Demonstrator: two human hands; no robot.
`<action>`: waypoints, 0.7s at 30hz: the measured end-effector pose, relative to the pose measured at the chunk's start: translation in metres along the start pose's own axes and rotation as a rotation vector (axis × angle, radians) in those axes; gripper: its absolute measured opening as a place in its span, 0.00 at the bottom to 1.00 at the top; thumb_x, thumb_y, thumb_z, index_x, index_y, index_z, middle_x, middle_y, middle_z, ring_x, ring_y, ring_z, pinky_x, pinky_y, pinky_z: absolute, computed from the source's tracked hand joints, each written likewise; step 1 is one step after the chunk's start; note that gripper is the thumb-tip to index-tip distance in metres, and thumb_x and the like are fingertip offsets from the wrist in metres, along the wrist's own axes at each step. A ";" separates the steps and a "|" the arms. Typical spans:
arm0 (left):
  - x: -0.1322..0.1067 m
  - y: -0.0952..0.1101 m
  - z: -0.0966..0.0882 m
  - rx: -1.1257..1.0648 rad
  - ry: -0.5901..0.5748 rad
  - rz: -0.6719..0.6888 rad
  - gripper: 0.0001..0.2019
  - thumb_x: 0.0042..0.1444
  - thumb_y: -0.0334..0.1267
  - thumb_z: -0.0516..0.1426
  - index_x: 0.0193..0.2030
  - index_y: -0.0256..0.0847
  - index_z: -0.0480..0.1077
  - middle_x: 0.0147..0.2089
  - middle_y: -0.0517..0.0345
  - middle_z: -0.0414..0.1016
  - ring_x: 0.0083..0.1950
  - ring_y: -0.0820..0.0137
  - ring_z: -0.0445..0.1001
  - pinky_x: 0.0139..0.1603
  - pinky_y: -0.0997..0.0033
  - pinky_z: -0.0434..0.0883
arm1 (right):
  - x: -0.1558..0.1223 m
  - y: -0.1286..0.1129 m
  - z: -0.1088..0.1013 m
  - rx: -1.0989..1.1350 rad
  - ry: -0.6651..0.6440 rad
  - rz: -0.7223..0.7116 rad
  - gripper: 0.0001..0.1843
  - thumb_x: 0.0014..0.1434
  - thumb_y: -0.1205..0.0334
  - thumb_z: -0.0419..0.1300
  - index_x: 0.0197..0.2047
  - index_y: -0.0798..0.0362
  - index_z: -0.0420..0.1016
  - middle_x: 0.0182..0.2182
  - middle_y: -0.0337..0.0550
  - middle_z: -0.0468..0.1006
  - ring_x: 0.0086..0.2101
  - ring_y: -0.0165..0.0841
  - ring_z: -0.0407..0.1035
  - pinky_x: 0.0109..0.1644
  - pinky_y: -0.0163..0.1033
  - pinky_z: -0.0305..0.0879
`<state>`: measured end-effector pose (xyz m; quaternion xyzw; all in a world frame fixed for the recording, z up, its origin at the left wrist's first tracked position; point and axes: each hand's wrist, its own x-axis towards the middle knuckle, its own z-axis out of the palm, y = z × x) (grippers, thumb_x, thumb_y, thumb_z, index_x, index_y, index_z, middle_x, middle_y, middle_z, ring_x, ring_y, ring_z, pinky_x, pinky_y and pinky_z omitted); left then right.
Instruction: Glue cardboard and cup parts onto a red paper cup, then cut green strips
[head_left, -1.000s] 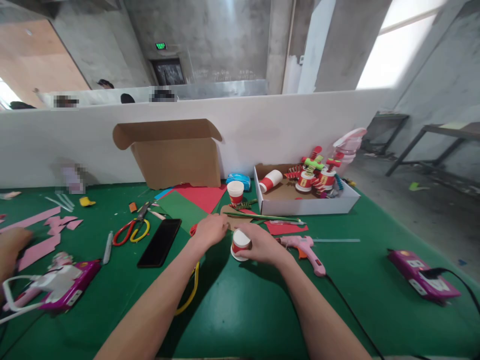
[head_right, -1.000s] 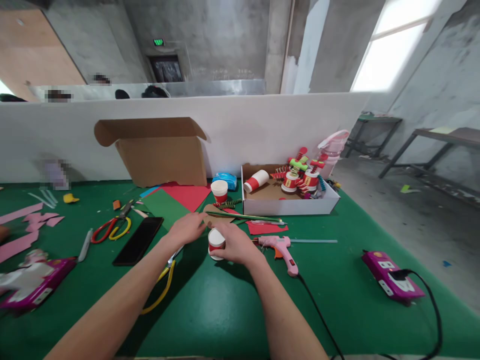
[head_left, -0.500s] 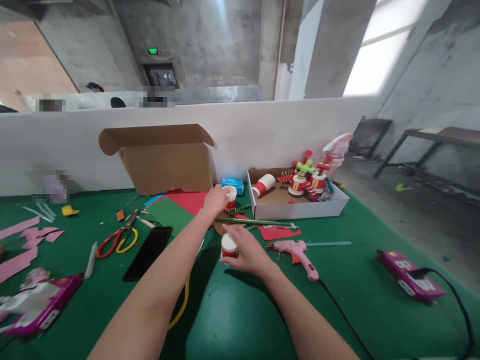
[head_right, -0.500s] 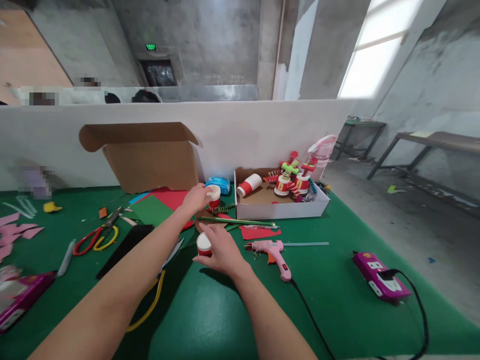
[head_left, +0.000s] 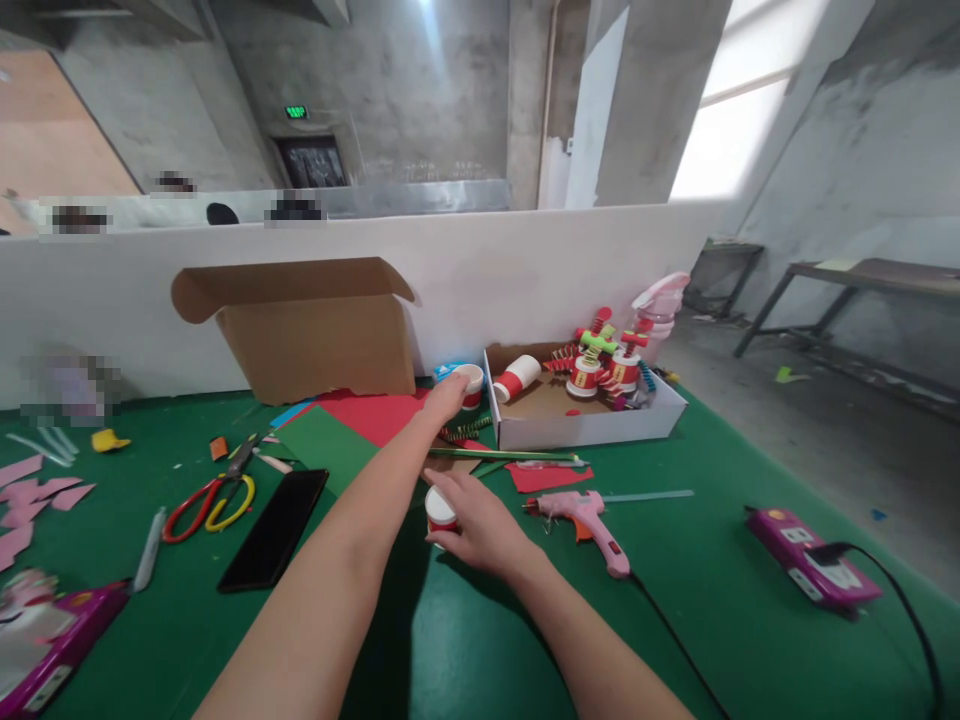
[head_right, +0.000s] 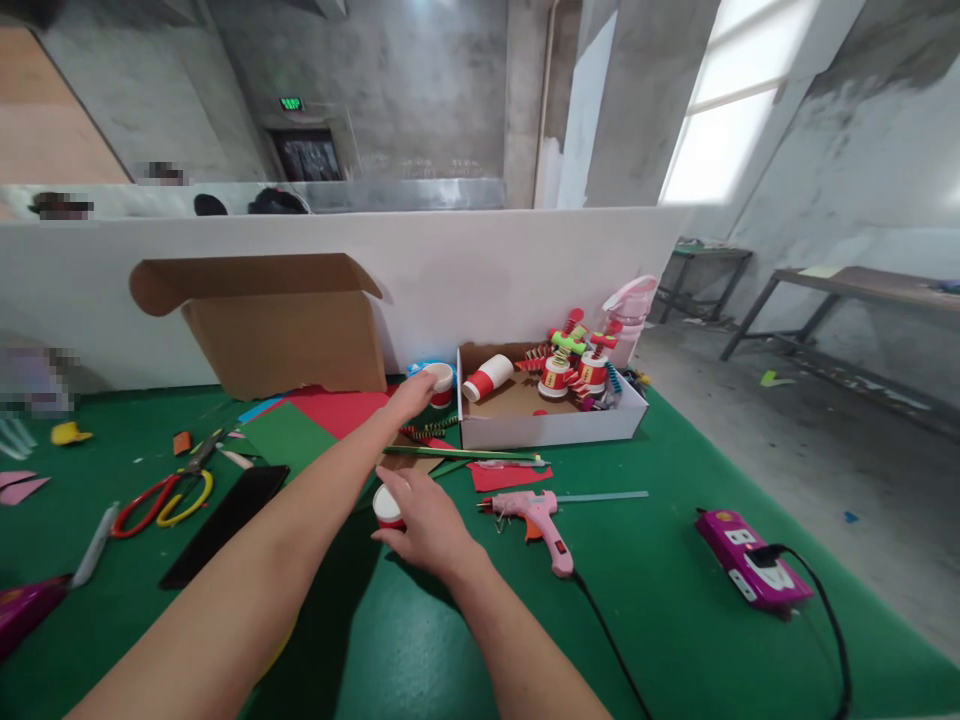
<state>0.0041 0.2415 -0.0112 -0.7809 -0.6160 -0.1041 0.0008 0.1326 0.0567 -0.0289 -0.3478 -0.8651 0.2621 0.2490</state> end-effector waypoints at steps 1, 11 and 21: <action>-0.001 0.000 -0.001 -0.004 0.004 0.010 0.13 0.62 0.31 0.50 0.49 0.38 0.72 0.54 0.48 0.74 0.53 0.63 0.73 0.53 0.69 0.69 | 0.000 0.000 0.000 0.002 0.002 0.001 0.43 0.53 0.61 0.69 0.68 0.53 0.56 0.58 0.56 0.68 0.56 0.45 0.64 0.60 0.50 0.62; -0.008 0.033 -0.060 -0.075 0.211 0.034 0.18 0.68 0.35 0.39 0.55 0.36 0.65 0.58 0.42 0.69 0.58 0.62 0.67 0.58 0.64 0.64 | -0.001 -0.001 0.000 0.013 -0.002 0.008 0.37 0.55 0.62 0.66 0.65 0.51 0.59 0.54 0.53 0.69 0.54 0.44 0.65 0.57 0.49 0.64; 0.003 0.055 -0.031 -0.154 0.014 0.175 0.16 0.62 0.32 0.51 0.56 0.36 0.67 0.53 0.47 0.75 0.53 0.64 0.73 0.52 0.69 0.69 | -0.002 -0.005 -0.006 -0.001 -0.020 0.051 0.35 0.56 0.62 0.65 0.64 0.54 0.60 0.49 0.51 0.71 0.50 0.43 0.67 0.54 0.46 0.66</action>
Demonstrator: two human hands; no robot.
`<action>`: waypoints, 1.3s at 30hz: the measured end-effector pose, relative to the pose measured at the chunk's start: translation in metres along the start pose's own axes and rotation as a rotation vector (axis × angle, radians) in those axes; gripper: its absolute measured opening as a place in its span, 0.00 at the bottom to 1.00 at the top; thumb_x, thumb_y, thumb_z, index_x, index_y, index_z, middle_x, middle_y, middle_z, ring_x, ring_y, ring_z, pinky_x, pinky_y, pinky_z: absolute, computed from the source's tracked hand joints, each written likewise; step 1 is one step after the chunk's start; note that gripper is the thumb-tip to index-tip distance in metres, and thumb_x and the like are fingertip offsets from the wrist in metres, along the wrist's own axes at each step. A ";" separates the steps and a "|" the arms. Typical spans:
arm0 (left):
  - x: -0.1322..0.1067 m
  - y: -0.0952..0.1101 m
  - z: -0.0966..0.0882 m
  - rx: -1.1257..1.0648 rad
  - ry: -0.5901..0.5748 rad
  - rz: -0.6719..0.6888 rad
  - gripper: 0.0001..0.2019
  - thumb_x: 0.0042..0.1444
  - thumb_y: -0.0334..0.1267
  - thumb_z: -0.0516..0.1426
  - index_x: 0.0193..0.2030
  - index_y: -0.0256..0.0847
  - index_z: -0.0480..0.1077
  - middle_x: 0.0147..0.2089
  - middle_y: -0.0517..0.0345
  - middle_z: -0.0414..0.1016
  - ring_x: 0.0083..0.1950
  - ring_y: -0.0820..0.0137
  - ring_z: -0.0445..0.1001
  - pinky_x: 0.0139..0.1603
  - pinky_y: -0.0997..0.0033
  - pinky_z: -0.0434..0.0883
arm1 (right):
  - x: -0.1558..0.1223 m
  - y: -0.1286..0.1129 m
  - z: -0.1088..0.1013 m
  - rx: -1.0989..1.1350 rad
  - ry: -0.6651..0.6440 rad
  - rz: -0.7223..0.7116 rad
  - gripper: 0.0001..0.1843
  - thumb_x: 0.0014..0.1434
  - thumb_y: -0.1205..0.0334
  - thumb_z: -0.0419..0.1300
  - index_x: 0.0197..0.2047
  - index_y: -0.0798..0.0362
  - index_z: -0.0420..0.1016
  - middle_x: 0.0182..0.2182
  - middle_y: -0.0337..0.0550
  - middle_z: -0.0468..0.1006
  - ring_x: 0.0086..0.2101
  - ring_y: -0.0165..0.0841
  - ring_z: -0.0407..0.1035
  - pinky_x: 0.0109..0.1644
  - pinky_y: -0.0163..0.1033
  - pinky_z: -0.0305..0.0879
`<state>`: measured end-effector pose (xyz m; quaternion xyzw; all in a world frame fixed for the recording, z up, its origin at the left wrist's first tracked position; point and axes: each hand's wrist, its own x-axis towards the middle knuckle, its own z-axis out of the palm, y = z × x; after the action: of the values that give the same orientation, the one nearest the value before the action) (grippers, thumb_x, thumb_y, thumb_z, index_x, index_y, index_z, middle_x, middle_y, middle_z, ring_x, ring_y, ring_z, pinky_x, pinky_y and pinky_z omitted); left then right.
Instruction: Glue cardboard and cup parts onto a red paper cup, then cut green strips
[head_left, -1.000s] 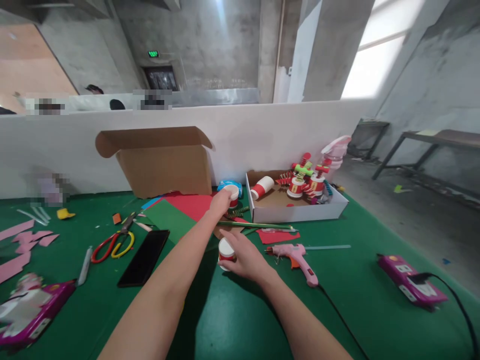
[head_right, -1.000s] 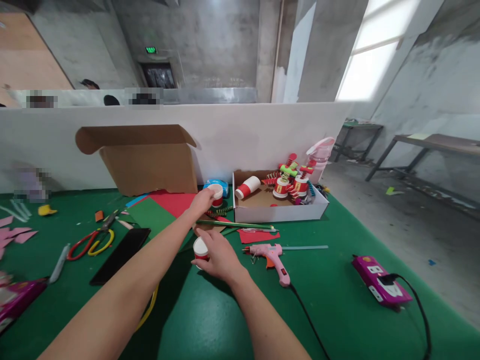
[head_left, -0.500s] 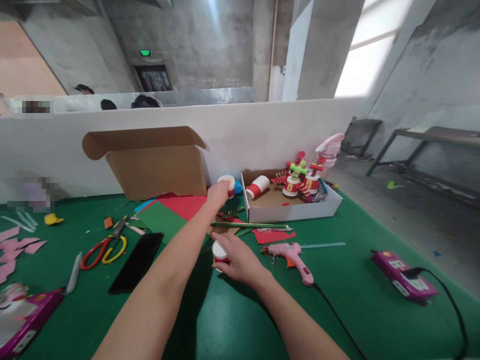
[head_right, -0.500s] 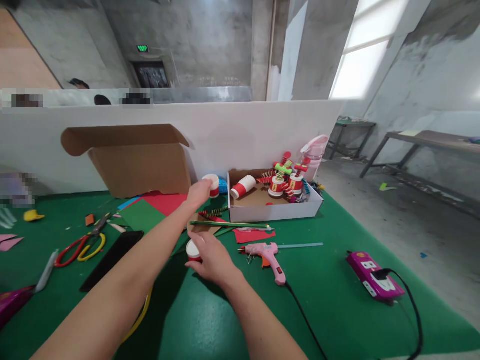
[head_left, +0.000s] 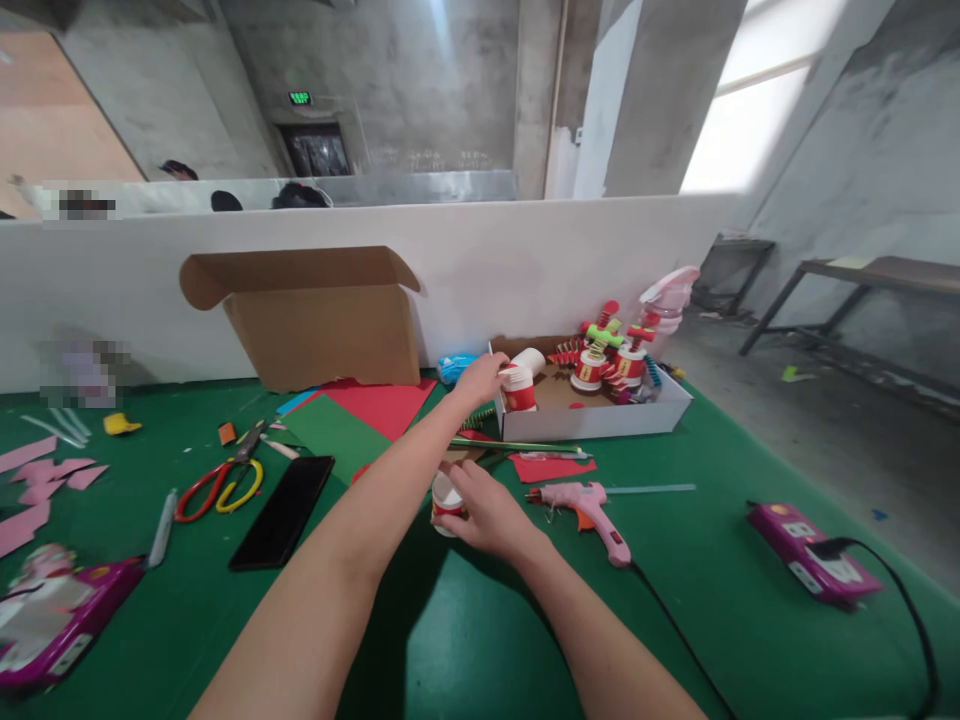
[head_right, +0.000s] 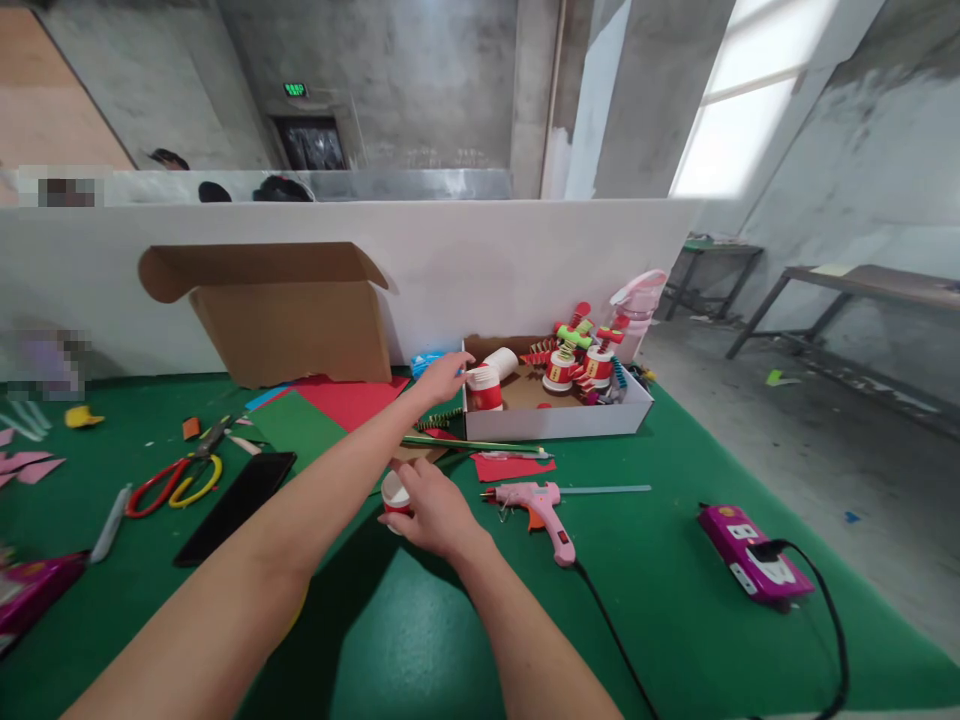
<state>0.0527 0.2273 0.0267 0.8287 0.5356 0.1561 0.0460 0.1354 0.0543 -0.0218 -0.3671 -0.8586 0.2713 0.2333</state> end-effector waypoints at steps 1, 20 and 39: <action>-0.002 -0.005 -0.001 -0.001 0.015 -0.005 0.18 0.63 0.32 0.50 0.59 0.37 0.66 0.56 0.47 0.74 0.55 0.65 0.72 0.54 0.68 0.68 | 0.000 0.000 0.000 -0.001 0.001 -0.006 0.34 0.56 0.62 0.65 0.64 0.53 0.60 0.49 0.51 0.71 0.49 0.42 0.67 0.53 0.46 0.66; -0.046 -0.032 0.025 0.162 -0.331 -0.016 0.12 0.55 0.33 0.56 0.42 0.44 0.78 0.45 0.50 0.81 0.44 0.63 0.78 0.44 0.70 0.72 | 0.001 0.004 0.004 -0.007 0.002 -0.044 0.35 0.56 0.60 0.66 0.65 0.54 0.61 0.54 0.54 0.70 0.53 0.44 0.66 0.57 0.48 0.63; 0.011 0.004 -0.024 0.242 -0.218 -0.140 0.13 0.58 0.36 0.54 0.46 0.40 0.77 0.48 0.42 0.79 0.51 0.55 0.76 0.49 0.61 0.71 | 0.001 0.002 0.004 -0.017 -0.011 -0.005 0.37 0.56 0.57 0.66 0.66 0.52 0.59 0.51 0.52 0.71 0.51 0.44 0.68 0.53 0.46 0.66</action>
<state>0.0533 0.2333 0.0526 0.8009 0.5986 -0.0041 0.0144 0.1336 0.0549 -0.0256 -0.3656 -0.8630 0.2655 0.2262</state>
